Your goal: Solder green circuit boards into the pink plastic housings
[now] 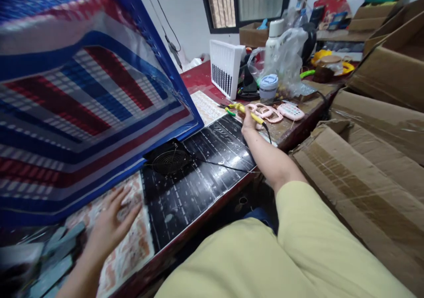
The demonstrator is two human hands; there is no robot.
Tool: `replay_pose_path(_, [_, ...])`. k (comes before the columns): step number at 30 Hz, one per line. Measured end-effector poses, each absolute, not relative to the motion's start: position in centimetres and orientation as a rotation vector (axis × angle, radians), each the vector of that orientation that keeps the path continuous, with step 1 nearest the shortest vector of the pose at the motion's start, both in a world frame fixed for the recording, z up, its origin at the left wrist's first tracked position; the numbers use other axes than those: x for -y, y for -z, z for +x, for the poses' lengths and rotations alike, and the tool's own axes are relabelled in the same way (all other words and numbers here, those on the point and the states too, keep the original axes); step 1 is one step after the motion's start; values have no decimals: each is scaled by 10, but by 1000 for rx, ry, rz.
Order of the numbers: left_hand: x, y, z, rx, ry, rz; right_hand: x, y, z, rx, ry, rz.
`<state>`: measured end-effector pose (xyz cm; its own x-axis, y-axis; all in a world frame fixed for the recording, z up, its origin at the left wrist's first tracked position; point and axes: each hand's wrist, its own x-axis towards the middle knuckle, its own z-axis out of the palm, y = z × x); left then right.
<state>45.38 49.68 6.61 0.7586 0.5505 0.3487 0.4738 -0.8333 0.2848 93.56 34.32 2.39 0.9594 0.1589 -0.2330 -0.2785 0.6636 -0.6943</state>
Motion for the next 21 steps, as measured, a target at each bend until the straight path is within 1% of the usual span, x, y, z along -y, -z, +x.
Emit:
replay_pose_path(4, [-527,-77,525,-783,-717,2776,-285,-27,946,-149,-215,-859])
replay_pose_path(9, [-547,-76,570,-788,-520,2773,-230,-14,914,-139,-254,-901])
replay_pose_path(11, [-552,-74,576,-766,-482,2772,-226,-7,901,-131,-308,-901])
replay_pose_path(16, [-557,-73,577,-771,-563,2745,-249,-1,902,-104,-421,-907])
replay_pose_path(21, [-553,-75,570,-835,-633,2729,-256,-11,948,-153,-302,-928])
